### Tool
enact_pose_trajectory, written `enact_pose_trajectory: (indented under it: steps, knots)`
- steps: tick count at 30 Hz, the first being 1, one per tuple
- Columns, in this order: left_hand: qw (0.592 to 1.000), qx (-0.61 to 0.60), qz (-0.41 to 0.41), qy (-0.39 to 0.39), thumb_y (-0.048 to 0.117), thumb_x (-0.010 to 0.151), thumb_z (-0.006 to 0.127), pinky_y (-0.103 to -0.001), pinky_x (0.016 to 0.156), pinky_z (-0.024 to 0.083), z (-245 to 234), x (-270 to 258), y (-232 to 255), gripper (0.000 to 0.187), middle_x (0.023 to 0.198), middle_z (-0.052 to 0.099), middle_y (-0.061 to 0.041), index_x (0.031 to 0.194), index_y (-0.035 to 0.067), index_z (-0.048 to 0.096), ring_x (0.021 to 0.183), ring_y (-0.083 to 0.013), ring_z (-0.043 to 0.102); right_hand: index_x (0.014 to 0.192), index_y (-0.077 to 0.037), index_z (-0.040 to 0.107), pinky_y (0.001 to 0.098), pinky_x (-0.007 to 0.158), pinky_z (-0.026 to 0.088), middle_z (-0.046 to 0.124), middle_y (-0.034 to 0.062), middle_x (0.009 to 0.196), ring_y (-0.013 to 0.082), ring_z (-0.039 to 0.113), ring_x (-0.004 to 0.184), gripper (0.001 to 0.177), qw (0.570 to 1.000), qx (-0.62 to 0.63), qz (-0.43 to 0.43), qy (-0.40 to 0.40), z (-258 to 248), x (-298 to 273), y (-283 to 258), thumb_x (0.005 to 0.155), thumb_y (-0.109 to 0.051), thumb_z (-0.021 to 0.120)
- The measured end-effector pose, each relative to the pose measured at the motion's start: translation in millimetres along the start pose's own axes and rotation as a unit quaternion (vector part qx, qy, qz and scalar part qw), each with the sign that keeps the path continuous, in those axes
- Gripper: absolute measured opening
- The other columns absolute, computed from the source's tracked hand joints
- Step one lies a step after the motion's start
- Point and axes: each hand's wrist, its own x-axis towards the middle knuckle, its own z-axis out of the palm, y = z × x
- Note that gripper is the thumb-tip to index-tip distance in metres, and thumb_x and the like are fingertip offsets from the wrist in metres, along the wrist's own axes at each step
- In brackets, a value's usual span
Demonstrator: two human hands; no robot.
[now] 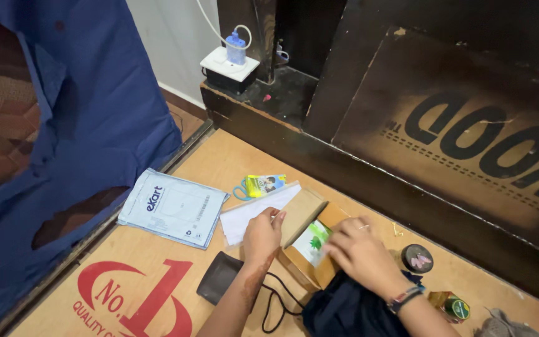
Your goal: The person sits on the floor and packs various items into a small cardboard box. They place a dark pouch, a white envelope, a green packet, and a small box of chia seeds into the container. The person then closes the box flaps and places the package on a nearby surface.
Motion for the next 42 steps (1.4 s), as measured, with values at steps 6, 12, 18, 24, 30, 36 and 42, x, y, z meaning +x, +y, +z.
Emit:
enact_pose_trajectory:
  steps: [6,12,18,24,30,36,42]
  knots:
    - [0.999,0.032,-0.022,-0.011,0.03,0.095,0.064,-0.048,0.082,0.052,-8,-8,17,0.026,0.099,0.071,-0.021,0.111,0.011,0.071,0.096,-0.041,0.068,0.078,-0.005,0.073,0.0418,0.089,0.05,0.067,0.0093,0.085,0.0311,0.065,0.091,0.022,0.997,0.034,0.065,-0.02,-8,-47,18,0.085,-0.024,0.068]
    - [0.935,0.134,0.326,0.041,-0.003,0.078,0.059,-0.049,0.102,0.044,-24,-29,31,0.042,0.13,0.056,-0.018,0.117,0.01,0.07,0.125,-0.0374,0.054,0.088,-0.008,0.07,0.0409,0.084,0.053,0.067,0.0082,0.093,0.0307,0.067,0.095,0.013,0.98,-0.001,0.189,-0.057,7,-43,12,0.086,-0.021,0.069]
    - [0.906,0.14,0.399,-0.007,0.006,0.08,0.061,-0.048,0.106,0.039,-27,-43,41,0.025,0.13,0.057,-0.017,0.103,0.004,0.069,0.134,-0.0352,0.047,0.104,-0.009,0.062,0.0445,0.08,0.051,0.059,0.0118,0.101,0.0329,0.062,0.103,0.045,0.971,-0.176,0.163,0.018,33,6,19,0.066,-0.026,0.078]
    - [0.83,0.314,0.46,-0.036,0.011,0.076,0.063,-0.042,0.099,0.041,-34,-44,42,0.017,0.122,0.058,-0.014,0.09,0.004,0.07,0.128,-0.0288,0.049,0.104,-0.009,0.059,0.042,0.081,0.055,0.06,0.0113,0.104,0.0299,0.064,0.103,0.03,0.954,-0.253,0.159,-0.019,62,19,35,0.078,-0.015,0.073]
    - [0.814,0.36,0.45,-0.077,0.012,0.084,0.063,-0.038,0.091,0.041,-27,-46,44,0.013,0.108,0.056,-0.008,0.093,0.007,0.071,0.114,-0.024,0.052,0.112,-0.008,0.059,0.0488,0.087,0.056,0.066,0.015,0.104,0.0361,0.068,0.099,0.021,0.955,-0.094,0.281,-0.004,22,9,56,0.094,-0.019,0.062]
    - [0.795,0.468,0.362,-0.134,0.017,0.082,0.066,-0.043,0.098,0.038,-15,-41,52,0.018,0.11,0.055,-0.006,0.093,0.012,0.079,0.117,-0.0248,0.05,0.118,-0.009,0.062,0.0488,0.084,0.054,0.059,0.0216,0.108,0.0399,0.062,0.103,0.033,0.949,-0.125,0.28,0.067,9,11,71,0.085,-0.01,0.065]
    - [0.852,0.409,0.276,-0.176,0.045,0.091,0.065,-0.041,0.094,0.039,1,-34,28,0.04,0.114,0.054,-0.006,0.1,0.008,0.079,0.118,-0.0252,0.05,0.106,-0.007,0.066,0.0443,0.092,0.053,0.062,0.0146,0.112,0.0339,0.063,0.109,0.018,0.984,-0.061,0.166,-0.015,37,11,51,0.089,-0.008,0.062]
